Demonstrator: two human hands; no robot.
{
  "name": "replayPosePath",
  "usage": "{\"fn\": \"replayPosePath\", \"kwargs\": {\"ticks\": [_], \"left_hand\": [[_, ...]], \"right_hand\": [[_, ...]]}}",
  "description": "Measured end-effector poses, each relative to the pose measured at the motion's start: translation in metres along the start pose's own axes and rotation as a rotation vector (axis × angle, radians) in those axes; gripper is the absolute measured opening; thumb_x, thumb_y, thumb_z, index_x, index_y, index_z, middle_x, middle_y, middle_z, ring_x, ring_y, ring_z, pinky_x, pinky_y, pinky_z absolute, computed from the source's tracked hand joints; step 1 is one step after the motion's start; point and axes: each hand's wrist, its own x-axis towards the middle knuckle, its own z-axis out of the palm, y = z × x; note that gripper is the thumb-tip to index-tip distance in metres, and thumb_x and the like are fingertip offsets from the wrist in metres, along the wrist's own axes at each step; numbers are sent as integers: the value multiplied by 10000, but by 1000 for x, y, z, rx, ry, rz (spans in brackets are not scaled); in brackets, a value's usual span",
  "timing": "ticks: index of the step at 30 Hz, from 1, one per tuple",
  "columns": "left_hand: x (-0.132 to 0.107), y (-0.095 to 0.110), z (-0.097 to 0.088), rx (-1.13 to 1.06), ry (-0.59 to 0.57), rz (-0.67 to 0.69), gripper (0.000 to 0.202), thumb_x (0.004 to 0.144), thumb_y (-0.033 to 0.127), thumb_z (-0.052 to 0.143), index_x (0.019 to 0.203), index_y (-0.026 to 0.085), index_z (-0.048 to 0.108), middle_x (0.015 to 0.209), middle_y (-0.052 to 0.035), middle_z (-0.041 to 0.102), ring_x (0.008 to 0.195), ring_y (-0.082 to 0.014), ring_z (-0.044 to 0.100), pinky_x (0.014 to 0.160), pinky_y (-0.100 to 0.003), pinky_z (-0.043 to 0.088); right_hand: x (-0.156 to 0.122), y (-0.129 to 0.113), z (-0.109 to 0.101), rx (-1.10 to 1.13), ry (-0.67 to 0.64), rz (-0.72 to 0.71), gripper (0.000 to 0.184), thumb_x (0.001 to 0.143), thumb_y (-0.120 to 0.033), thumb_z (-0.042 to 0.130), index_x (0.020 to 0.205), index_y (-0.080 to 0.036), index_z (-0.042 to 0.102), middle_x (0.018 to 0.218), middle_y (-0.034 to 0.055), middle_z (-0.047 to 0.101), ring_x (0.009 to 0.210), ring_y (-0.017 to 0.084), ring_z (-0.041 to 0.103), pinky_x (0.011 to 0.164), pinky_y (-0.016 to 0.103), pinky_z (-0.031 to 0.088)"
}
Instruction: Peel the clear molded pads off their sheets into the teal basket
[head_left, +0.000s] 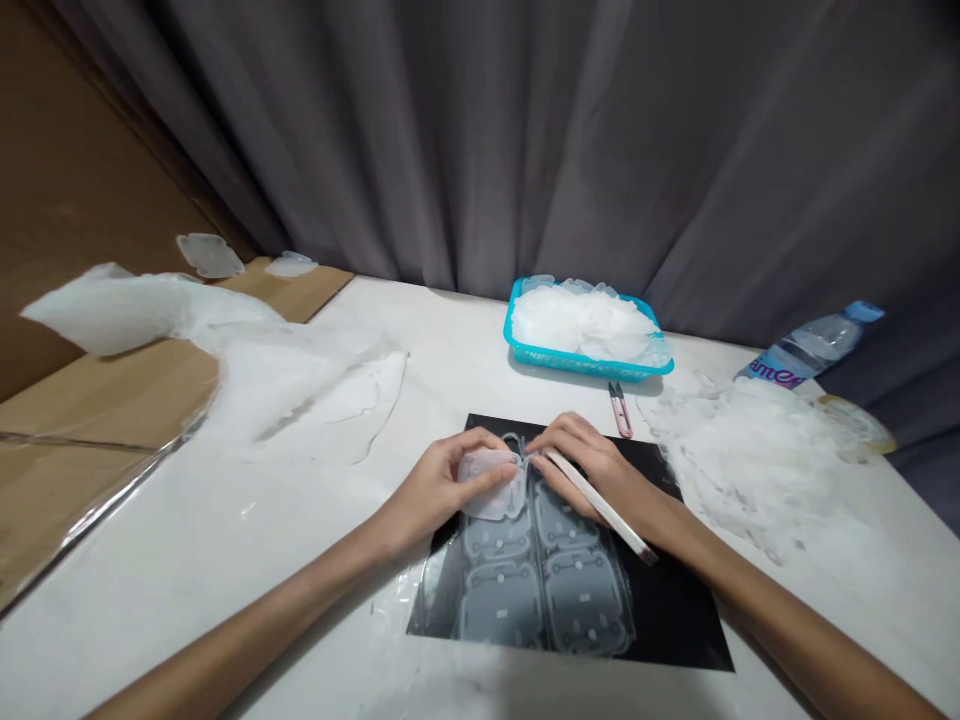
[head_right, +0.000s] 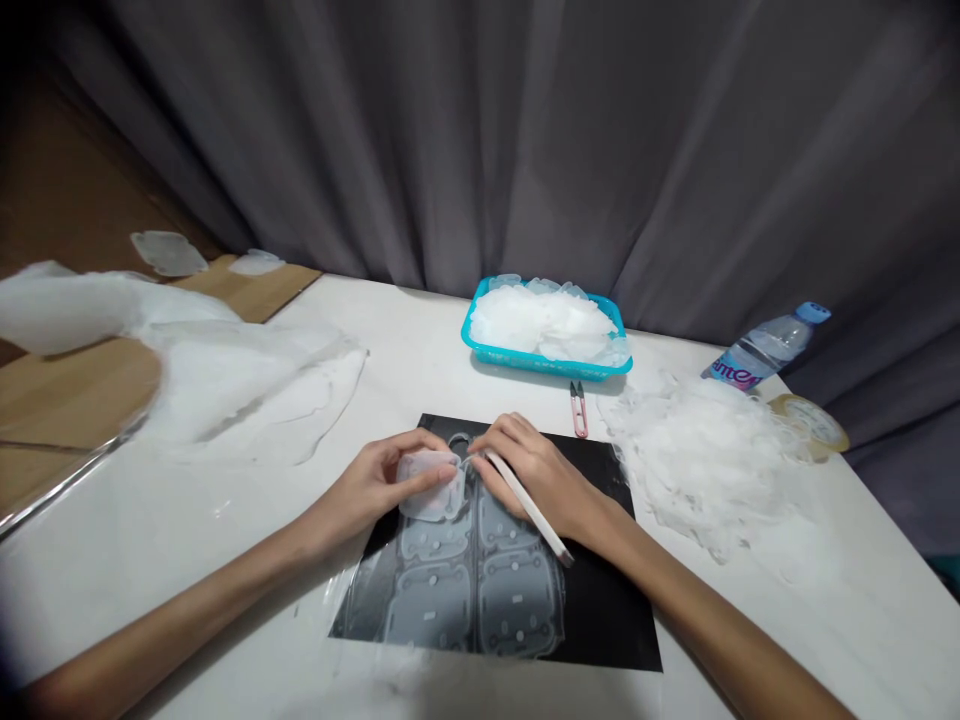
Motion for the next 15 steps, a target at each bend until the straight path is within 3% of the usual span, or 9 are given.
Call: {"fn": "replayPosePath", "kwargs": {"ticks": [4,8,11,15], "left_hand": [[-1,2,5,-203,73,-66,299,857,405,796,963,162,657,820,-9,670,737,-149,629,676,-253,482],[-3,6,6,-321,87,-89,356,788,357,862,998,174,639,877,-11,701,763,-146,649,698,-250,502],[-4,7,3,-317,76,-89,405,731,299,900,1017,181,639,926,-9,704,796,-144,645,713,-245,501],[-3,2,2,-273,117,-64,399,722,291,897,998,178,632,891,-4,677,784,-147,626,713,-258,499]], "right_hand": [[-6,-7,5,-28,277,73,150,1014,-149,544,1103,-222,640,964,63,626,913,210,624,829,368,529],[-13,-17,15,56,147,129,88,999,-201,593,1069,-218,643,954,61,618,909,211,621,840,369,526],[-16,-19,25,146,37,178,182,977,-242,629,1157,-212,627,1011,71,602,953,212,621,852,358,527],[-16,-18,33,250,56,274,86,986,-275,604,1046,-219,629,936,41,597,841,179,600,781,318,507]]}}
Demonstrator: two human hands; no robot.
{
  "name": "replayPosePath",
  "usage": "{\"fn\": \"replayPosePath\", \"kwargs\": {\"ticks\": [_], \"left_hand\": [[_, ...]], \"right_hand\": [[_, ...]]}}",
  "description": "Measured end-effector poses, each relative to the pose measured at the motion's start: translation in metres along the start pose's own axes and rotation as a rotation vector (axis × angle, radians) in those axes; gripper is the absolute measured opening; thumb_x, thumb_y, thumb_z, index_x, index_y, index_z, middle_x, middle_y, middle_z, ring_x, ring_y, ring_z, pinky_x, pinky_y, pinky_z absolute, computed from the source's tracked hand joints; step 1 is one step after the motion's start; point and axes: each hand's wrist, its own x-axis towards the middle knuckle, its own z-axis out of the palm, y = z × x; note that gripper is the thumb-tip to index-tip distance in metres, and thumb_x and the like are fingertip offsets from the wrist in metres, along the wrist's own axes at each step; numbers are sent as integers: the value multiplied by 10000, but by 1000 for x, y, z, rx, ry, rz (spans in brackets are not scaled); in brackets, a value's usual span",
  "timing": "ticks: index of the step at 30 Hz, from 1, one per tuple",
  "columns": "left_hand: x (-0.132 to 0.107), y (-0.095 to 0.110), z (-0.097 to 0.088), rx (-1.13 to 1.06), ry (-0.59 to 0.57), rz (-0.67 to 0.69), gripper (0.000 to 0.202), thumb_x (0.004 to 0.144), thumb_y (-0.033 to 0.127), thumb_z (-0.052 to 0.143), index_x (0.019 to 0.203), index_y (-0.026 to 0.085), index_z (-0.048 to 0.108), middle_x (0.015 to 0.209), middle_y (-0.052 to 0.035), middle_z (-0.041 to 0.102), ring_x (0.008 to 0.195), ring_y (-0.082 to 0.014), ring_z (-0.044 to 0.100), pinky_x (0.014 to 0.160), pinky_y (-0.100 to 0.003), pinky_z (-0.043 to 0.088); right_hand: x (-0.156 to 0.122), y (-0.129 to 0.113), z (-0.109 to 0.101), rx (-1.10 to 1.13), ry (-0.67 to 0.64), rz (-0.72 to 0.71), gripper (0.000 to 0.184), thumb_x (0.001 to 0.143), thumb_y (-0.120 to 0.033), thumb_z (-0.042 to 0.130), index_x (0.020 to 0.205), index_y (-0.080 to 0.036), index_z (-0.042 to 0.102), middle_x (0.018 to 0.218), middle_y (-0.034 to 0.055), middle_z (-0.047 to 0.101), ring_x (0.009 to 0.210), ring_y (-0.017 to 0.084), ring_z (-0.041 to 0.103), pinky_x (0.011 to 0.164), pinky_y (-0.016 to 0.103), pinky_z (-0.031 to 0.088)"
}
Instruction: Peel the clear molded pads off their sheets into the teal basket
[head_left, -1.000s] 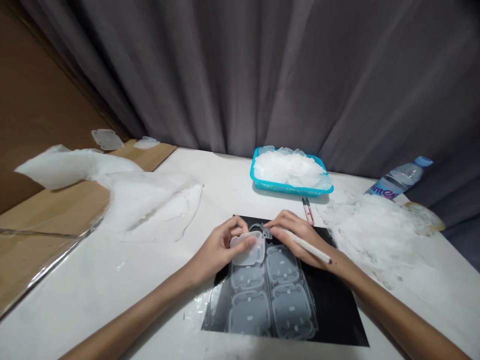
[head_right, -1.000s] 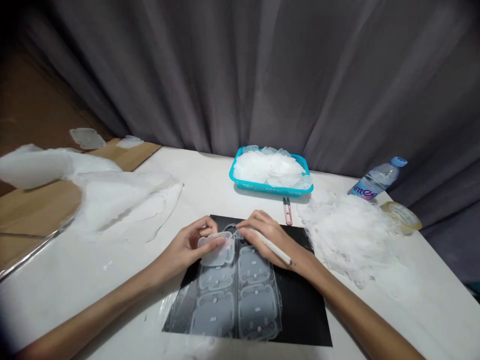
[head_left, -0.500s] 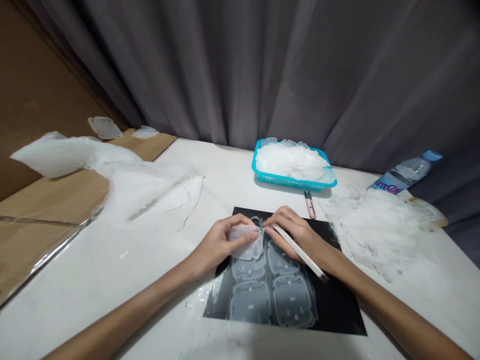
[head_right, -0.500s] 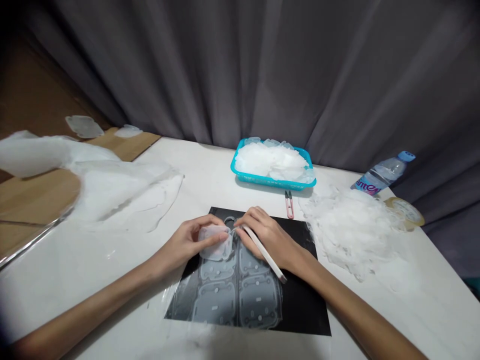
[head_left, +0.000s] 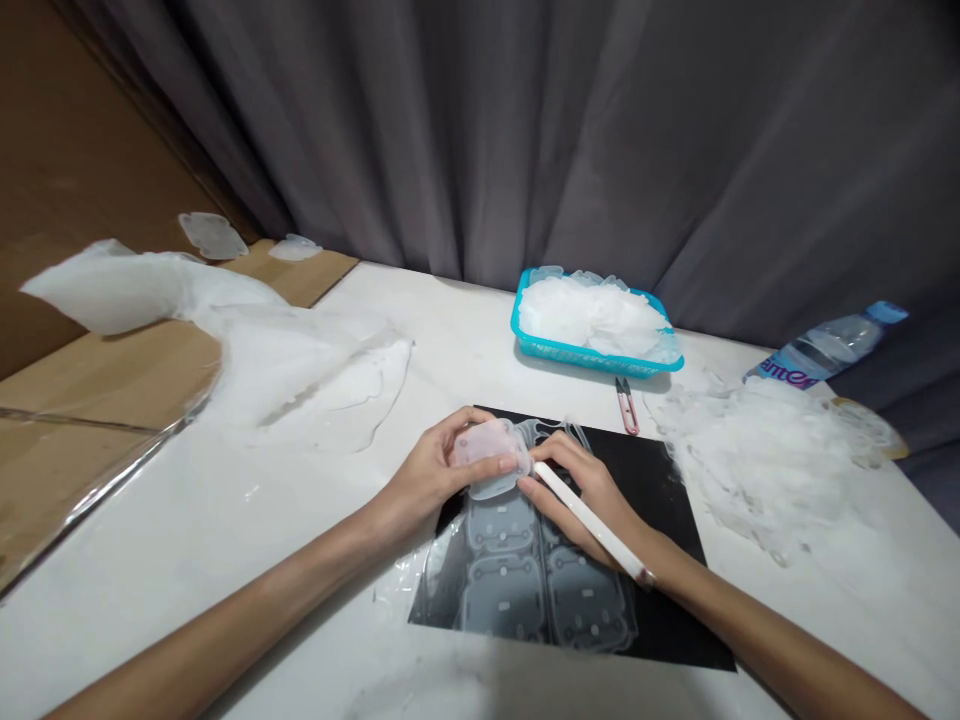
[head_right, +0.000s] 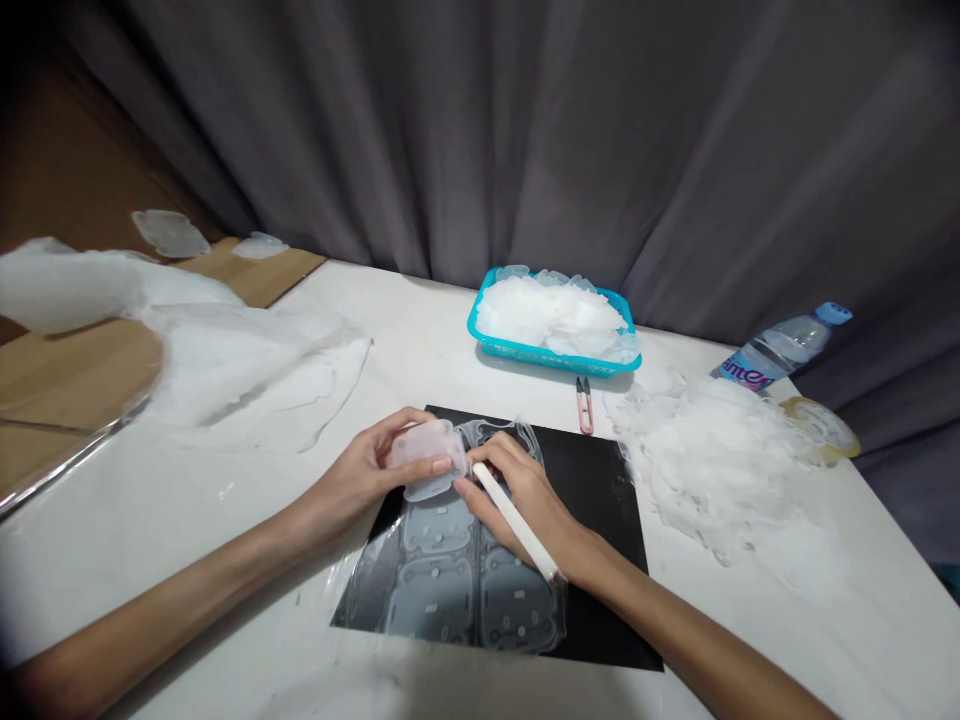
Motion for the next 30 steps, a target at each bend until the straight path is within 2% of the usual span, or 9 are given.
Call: {"fn": "replayPosePath", "kwargs": {"ticks": [4,10,14,18,30], "left_hand": [[2,-5,-2,20,-22,47,373,757,305,875,989,173,614,886,-14,653,778,-152,615,703,-269,502],[1,-3,-6,21,-107,47,353,801,278,857,1024,181,600,847,6,668,727,-121,601,656,-232,473],[1,-3,-8,23,-157,1,403,795,306,864,1057,202,576,800,15,675,685,-123,606,596,-217,453],[2,-4,-10,88,-186,-21,445,758,326,884,1047,191,573,736,30,624,638,-117,579,561,-217,426],[-2,-5,-4,166,-211,-5,395,796,323,855,1031,172,575,742,50,566,658,-97,525,594,-208,417]], "right_hand": [[3,-5,-4,66,3,38,116,1006,-305,584,963,-212,641,897,30,613,820,169,597,770,308,487],[5,-8,-12,91,-70,66,162,1024,-268,552,937,-201,670,887,24,609,824,156,607,771,297,474],[3,-4,-12,49,-51,-33,121,1014,-229,556,949,-203,654,880,30,610,815,157,608,768,301,485],[3,-2,-13,-5,-31,-170,101,1001,-185,557,966,-206,649,855,34,627,813,167,608,746,306,500],[1,5,-11,-174,9,-291,133,949,-97,550,939,-210,620,811,23,591,791,179,566,728,323,491]]}}
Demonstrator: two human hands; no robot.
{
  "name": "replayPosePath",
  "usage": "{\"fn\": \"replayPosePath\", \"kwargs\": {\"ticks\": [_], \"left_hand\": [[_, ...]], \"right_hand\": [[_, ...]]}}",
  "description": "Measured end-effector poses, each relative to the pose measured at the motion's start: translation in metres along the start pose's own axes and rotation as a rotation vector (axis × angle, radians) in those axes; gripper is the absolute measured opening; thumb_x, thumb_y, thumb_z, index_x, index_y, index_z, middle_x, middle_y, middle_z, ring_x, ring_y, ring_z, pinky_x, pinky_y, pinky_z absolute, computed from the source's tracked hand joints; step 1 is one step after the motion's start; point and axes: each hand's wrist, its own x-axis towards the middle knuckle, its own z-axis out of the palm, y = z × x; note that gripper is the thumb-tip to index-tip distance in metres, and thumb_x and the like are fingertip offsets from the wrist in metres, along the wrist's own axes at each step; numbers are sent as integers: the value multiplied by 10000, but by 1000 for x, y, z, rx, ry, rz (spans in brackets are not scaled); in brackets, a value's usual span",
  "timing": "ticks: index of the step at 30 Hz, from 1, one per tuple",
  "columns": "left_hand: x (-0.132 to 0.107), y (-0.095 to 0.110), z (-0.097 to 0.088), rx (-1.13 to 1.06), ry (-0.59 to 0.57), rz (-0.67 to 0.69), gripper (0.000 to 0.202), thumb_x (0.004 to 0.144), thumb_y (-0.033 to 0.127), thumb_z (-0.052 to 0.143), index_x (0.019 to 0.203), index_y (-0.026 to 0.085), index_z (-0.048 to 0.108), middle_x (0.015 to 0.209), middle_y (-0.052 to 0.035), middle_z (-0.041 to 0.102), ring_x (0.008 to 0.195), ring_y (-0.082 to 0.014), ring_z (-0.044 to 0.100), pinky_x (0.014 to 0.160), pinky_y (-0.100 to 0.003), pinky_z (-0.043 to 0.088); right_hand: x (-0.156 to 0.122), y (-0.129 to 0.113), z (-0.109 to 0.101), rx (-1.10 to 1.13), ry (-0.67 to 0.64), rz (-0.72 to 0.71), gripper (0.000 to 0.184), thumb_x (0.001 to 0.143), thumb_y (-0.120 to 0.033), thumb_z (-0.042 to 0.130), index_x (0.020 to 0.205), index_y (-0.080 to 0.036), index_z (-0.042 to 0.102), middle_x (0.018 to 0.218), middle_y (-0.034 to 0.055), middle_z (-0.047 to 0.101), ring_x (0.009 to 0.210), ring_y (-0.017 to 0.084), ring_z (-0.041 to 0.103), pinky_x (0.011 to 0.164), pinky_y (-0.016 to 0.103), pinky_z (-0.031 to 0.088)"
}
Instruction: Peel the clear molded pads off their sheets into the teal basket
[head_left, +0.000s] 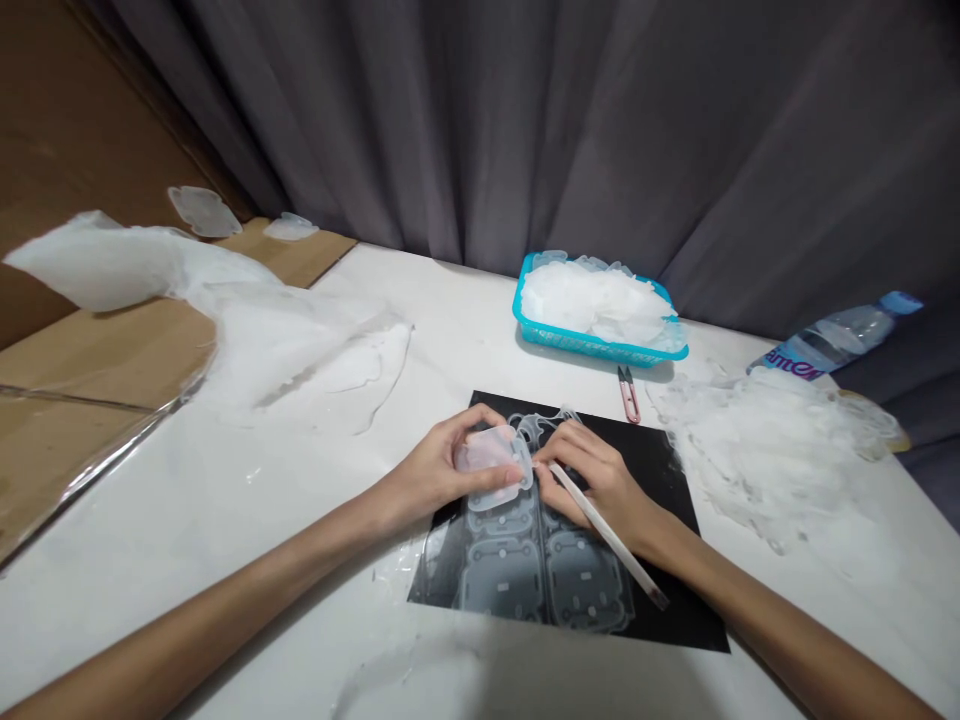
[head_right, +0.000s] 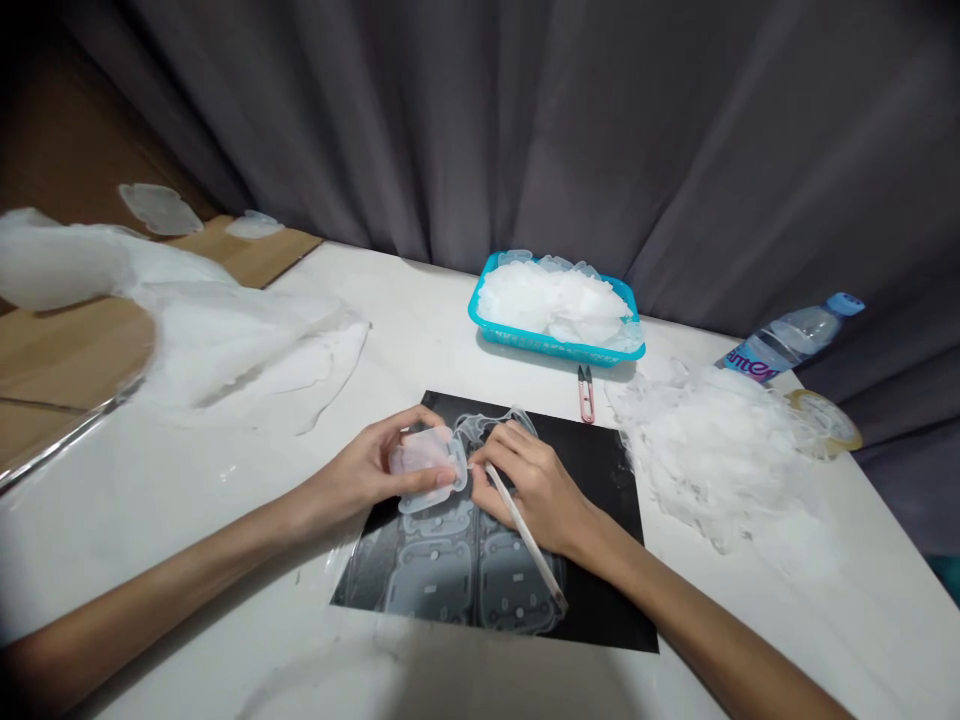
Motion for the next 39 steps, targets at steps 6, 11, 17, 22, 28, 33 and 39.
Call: {"fn": "replayPosePath", "kwargs": {"ticks": [6,11,17,22,28,33,39], "left_hand": [[-10,13,2,-4,-149,-20,329,796,284,835,981,194,578,796,35,608,660,-95,541,592,-196,442],[-24,24,-3,131,-602,-231,292,746,285,852,919,196,635,783,18,659,645,-117,564,551,-196,439],[-16,22,-7,153,-402,-116,312,853,403,805,971,168,637,807,18,633,682,-97,559,584,-176,423],[-12,20,-11,63,-335,-135,300,908,404,757,999,158,611,890,-44,747,754,-138,668,676,-229,511],[-11,17,-8,92,-289,-79,315,935,395,723,1098,173,571,767,5,704,604,-90,560,557,-193,415],[-11,14,-6,163,-220,-47,378,935,445,713,1167,207,533,671,74,531,563,-81,412,507,-200,289],[-11,1,0,241,-106,99,368,968,479,662,1228,254,533,1056,-22,639,914,-173,637,781,-289,520]], "right_hand": [[2,10,-1,-118,53,62,142,959,-104,525,889,-211,587,812,31,569,780,191,538,733,340,469],[3,17,-9,-149,131,156,159,956,-107,534,845,-212,576,794,21,571,754,181,545,718,325,454],[4,12,-18,-143,158,220,51,951,-179,618,923,-207,650,829,27,628,771,181,598,722,313,484],[7,10,-23,-187,272,304,112,986,-245,594,1038,-206,685,921,60,669,836,204,636,768,342,510],[8,-13,-21,104,3,298,175,1023,-248,555,952,-202,708,885,41,657,814,166,643,772,305,502],[7,-22,-13,271,-148,371,168,1016,-272,586,958,-202,727,884,23,633,806,149,618,766,289,477],[16,-18,-18,269,-74,415,154,986,-278,620,883,-198,702,835,-1,605,768,141,584,735,279,442]]}}
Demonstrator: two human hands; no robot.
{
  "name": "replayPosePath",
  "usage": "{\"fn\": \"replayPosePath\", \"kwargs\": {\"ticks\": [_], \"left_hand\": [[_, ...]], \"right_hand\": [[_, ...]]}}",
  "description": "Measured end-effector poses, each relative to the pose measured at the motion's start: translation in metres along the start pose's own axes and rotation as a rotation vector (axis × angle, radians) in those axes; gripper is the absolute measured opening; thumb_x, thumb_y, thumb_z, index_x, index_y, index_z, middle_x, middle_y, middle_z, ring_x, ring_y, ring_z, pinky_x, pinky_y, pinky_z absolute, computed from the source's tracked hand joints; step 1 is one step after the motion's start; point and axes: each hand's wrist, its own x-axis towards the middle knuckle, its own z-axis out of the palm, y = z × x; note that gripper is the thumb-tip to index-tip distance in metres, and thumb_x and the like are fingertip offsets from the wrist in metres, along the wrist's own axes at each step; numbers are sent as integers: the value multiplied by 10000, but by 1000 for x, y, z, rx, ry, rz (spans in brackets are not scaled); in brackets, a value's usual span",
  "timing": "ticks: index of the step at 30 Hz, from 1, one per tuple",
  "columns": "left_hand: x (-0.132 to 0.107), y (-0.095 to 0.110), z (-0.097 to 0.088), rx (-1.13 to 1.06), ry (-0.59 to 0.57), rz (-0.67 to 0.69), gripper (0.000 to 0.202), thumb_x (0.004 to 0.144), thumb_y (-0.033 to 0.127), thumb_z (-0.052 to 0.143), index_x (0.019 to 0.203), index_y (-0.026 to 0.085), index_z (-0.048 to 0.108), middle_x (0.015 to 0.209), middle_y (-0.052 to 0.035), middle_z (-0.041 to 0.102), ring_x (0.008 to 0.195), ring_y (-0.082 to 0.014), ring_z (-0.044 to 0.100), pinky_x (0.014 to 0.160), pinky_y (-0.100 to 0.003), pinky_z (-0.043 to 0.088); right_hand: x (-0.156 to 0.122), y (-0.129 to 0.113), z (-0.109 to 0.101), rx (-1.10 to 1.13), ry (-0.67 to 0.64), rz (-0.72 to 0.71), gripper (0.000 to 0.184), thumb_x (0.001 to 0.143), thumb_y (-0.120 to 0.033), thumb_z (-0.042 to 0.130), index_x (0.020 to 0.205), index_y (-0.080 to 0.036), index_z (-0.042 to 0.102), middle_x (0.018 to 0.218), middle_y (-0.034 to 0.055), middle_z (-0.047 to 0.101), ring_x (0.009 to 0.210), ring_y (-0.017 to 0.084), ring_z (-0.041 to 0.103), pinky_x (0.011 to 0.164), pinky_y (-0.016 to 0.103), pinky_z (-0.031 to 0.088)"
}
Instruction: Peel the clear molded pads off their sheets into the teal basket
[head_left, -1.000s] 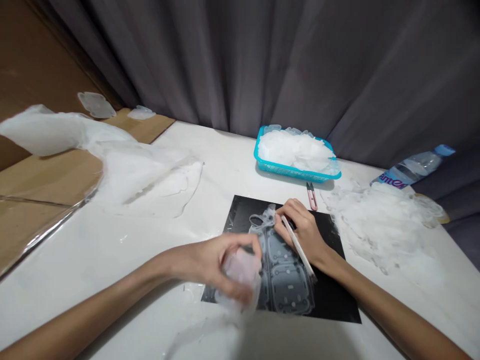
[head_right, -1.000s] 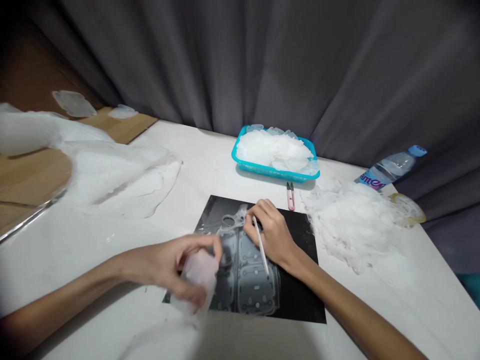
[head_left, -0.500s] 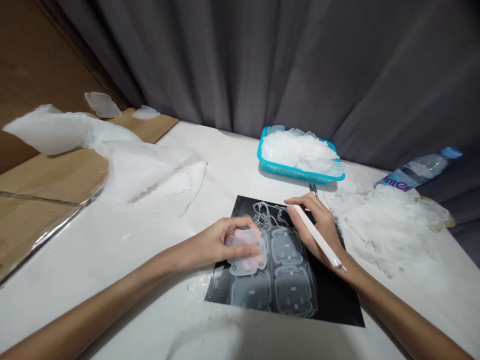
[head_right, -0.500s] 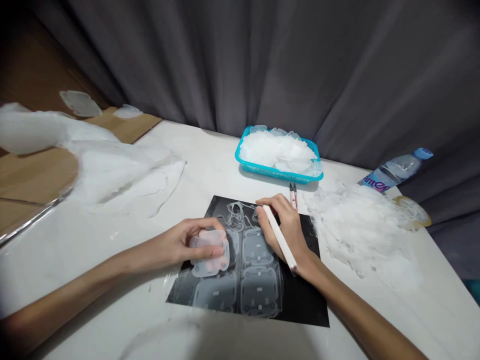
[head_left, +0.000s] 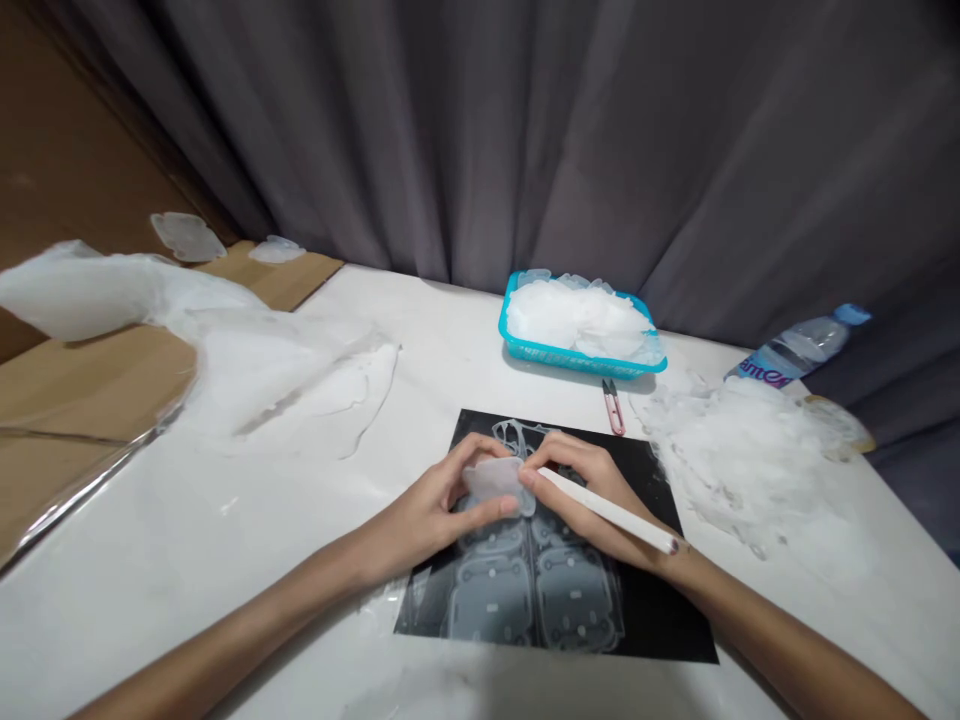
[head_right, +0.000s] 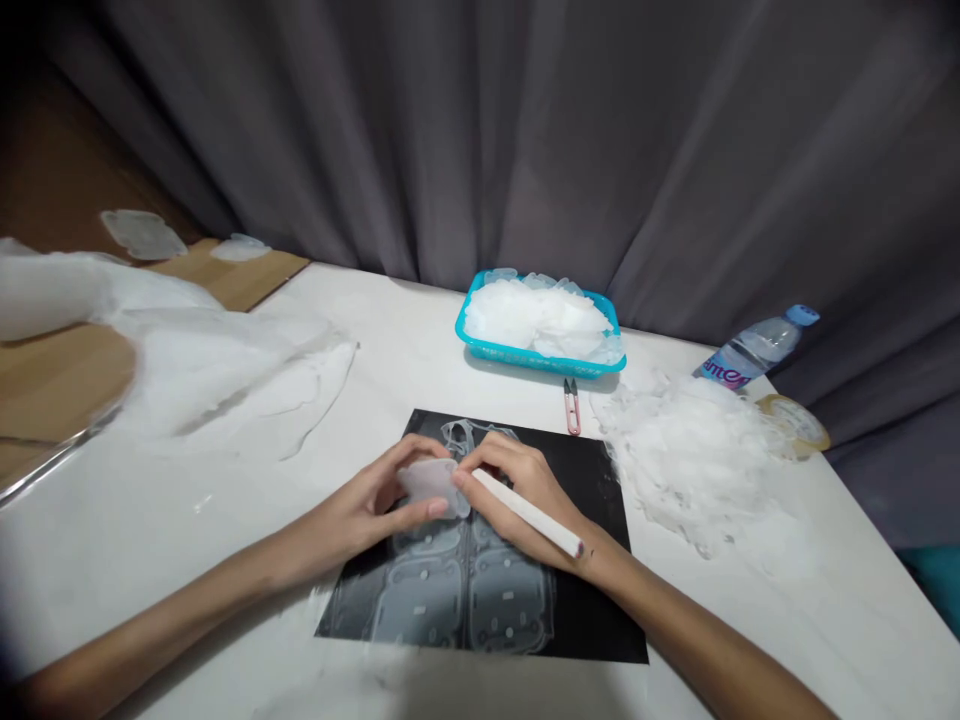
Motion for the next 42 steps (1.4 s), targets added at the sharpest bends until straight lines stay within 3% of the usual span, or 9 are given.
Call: {"fn": "replayPosePath", "kwargs": {"ticks": [5,8,12,14,18,22,27,34,42], "left_hand": [[-5,-12,3,367,-26,93,583,964,507,663,1469,337,426,1517,-79,506,1404,-306,496,1176,-487,427],[-6,-18,-2,682,-42,214,695,964,555,641,1561,334,361,1636,-79,403,1500,-341,384,1226,-534,369],[-1,-27,-8,886,-42,305,806,959,604,617,1633,321,275,1667,-61,385,1494,-347,415,1219,-521,395],[2,-30,-11,939,-36,330,837,958,619,607,1651,320,243,1681,-56,361,1499,-346,414,1230,-511,380],[9,-33,-20,962,-47,349,862,967,630,587,1665,317,189,1706,-72,289,1525,-336,374,1251,-499,333],[18,-27,-33,900,-121,350,870,955,623,612,1661,327,198,1706,-87,281,1539,-347,343,1250,-526,314],[24,-17,-38,863,-145,348,821,963,593,615,1646,316,254,1700,-92,308,1532,-363,339,1240,-576,303],[25,7,-3,826,-76,374,525,987,542,604,1438,287,521,1498,-90,535,1370,-330,488,1139,-533,426],[31,-9,30,756,-102,363,569,976,574,612,1428,247,500,1479,-107,542,1379,-335,499,1172,-538,381]], "right_hand": [[16,3,-28,18,260,42,238,972,-367,625,816,-198,686,805,3,624,761,160,582,706,279,445],[30,6,-60,-80,505,30,236,954,-391,640,833,-197,698,781,3,636,734,173,590,686,290,454],[66,8,-113,-587,993,-165,214,977,-337,598,863,-190,703,834,37,650,768,198,595,758,337,470],[91,11,-130,-656,1060,-199,193,986,-298,568,895,-180,691,895,69,639,849,226,580,852,381,465],[132,30,-132,-872,678,-220,201,980,-178,518,864,-175,682,923,109,645,919,262,568,889,418,458],[132,46,-116,-864,542,-236,150,959,-229,606,852,-183,701,858,86,628,866,250,568,852,402,473],[76,36,-100,-744,486,-260,300,1060,-258,428,1165,-187,700,951,75,634,918,230,616,890,394,490],[-32,17,-60,-213,-41,36,190,1026,-376,597,1142,-246,673,1034,22,722,905,177,680,825,307,524],[-45,21,-46,-180,-255,-136,132,1045,-297,571,1054,-220,678,1038,46,718,979,186,662,908,346,531]]}}
